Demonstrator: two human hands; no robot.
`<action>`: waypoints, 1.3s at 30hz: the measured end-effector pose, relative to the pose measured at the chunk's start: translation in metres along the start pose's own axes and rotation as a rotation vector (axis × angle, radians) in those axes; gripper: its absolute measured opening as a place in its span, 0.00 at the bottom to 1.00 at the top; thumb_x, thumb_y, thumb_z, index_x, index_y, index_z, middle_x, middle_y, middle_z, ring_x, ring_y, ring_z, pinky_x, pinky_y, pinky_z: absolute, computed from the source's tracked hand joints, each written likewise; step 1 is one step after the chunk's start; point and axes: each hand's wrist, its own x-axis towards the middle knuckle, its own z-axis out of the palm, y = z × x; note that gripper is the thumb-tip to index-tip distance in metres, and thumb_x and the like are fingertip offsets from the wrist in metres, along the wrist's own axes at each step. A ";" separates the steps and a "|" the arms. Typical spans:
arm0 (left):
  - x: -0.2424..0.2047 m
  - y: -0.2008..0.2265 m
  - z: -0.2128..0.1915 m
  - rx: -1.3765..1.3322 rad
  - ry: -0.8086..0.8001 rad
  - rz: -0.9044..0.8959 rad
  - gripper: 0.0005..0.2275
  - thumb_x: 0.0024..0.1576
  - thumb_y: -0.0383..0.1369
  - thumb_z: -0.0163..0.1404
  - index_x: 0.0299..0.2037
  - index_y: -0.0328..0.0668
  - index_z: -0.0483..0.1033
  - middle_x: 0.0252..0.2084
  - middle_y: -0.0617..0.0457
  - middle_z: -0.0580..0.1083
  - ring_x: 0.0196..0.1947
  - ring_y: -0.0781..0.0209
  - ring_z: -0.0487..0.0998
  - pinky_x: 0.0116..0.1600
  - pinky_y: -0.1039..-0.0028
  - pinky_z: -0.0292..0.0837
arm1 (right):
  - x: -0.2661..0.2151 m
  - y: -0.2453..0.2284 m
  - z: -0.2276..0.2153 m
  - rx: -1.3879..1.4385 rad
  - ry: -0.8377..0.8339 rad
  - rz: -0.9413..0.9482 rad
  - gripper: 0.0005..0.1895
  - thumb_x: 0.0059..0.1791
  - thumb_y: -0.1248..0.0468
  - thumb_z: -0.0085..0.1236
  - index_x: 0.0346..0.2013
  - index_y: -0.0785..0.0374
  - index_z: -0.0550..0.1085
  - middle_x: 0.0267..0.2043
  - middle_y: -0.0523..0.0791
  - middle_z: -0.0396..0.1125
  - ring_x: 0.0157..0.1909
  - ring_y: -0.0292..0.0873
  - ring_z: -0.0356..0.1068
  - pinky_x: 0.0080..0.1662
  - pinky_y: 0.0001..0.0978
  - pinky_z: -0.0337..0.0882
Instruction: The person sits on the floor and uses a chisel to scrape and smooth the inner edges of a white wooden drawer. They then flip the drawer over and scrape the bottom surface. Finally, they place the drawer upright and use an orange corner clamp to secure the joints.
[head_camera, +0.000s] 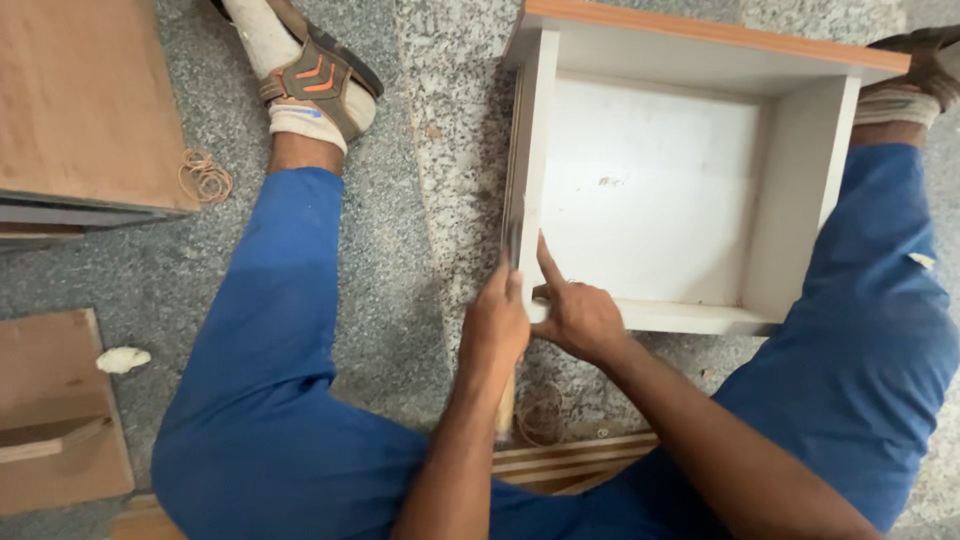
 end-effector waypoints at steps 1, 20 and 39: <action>-0.005 -0.007 0.001 0.018 0.037 0.025 0.25 0.67 0.43 0.34 0.76 0.63 0.49 0.58 0.39 0.75 0.53 0.40 0.79 0.55 0.55 0.78 | 0.003 0.001 0.002 -0.002 -0.036 0.021 0.72 0.38 0.37 0.67 0.77 0.50 0.24 0.58 0.50 0.71 0.53 0.57 0.75 0.53 0.47 0.75; -0.069 -0.035 -0.004 -0.356 -0.226 0.120 0.31 0.64 0.37 0.43 0.77 0.66 0.45 0.31 0.50 0.71 0.17 0.66 0.72 0.22 0.69 0.73 | 0.002 -0.048 -0.028 0.264 0.413 0.020 0.21 0.53 0.54 0.51 0.24 0.68 0.75 0.21 0.55 0.71 0.23 0.54 0.72 0.35 0.46 0.72; -0.052 -0.012 -0.013 -0.208 -0.023 0.151 0.26 0.65 0.39 0.41 0.75 0.70 0.53 0.24 0.46 0.73 0.17 0.61 0.73 0.26 0.63 0.70 | 0.030 -0.056 -0.042 0.395 0.494 -0.042 0.18 0.50 0.57 0.52 0.24 0.68 0.75 0.23 0.56 0.70 0.26 0.58 0.73 0.36 0.48 0.72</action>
